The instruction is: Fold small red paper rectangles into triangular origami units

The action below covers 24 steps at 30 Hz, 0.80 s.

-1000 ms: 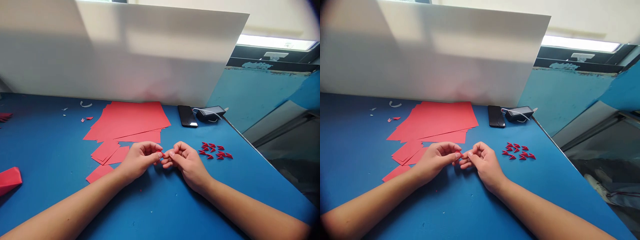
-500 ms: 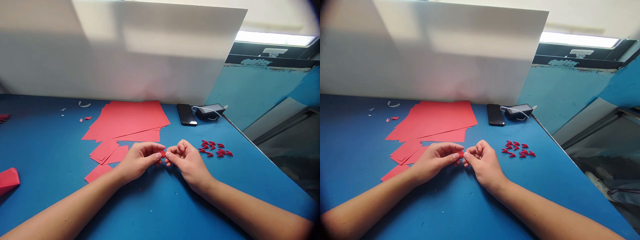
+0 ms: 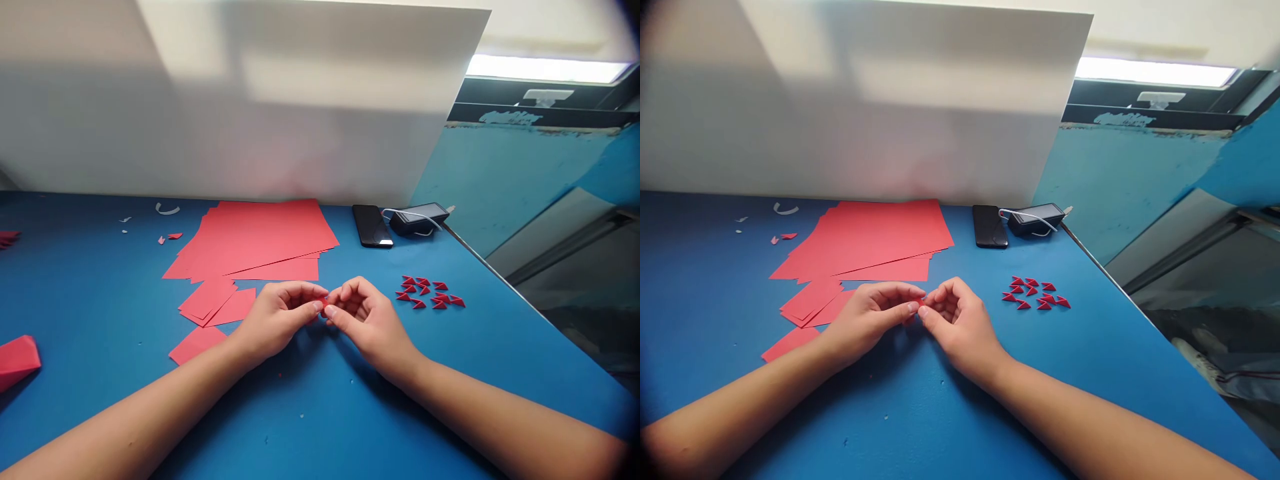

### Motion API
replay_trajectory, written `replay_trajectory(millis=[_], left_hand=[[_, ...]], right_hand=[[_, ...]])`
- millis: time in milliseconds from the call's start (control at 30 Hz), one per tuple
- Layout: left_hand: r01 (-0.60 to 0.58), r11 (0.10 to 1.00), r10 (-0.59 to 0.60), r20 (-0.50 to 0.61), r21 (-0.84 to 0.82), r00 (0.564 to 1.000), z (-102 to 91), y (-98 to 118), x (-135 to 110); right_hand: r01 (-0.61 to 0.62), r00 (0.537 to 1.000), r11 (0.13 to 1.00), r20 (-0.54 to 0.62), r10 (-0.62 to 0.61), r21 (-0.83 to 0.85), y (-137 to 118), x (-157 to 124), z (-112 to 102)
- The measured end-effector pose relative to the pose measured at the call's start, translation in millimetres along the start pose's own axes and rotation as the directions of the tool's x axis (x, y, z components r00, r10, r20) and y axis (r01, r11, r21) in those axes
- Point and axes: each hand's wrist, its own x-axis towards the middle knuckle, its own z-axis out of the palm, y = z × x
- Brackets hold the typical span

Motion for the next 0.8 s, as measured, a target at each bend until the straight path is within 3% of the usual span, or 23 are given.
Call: replay_trajectory(millis=[133,267,433,567,800], left_hand=[[-0.007,1.0,0.007,0.003,0.022,1.0,0.5,-3.0,-0.9],[-0.034,0.999,0.035,-0.024,0.042,0.999,0.5,-5.0,-0.8],[-0.032,0.996,0.029,0.036,0.086,0.999,1.8,-2.1,-0.7],[-0.089,0.961,0.086,0.024,0.26,0.996,5.2,-1.5,-3.2],[-0.179,0.816,0.228,-0.02,0.549,0.974,11.7,-1.8,-9.5]], right_hand=[[-0.028,0.999,0.999,-0.032,0.027,-0.032,-0.5,0.2,1.0],[-0.042,0.997,0.998,-0.061,0.045,0.054,-1.0,2.7,-0.2],[-0.037,0.996,0.995,-0.074,0.044,0.094,-0.3,3.9,-1.1],[-0.03,0.998,0.998,-0.059,0.033,0.048,-0.4,3.1,-0.1],[0.045,0.998,0.998,-0.039,-0.047,-0.044,0.5,-1.3,2.4]])
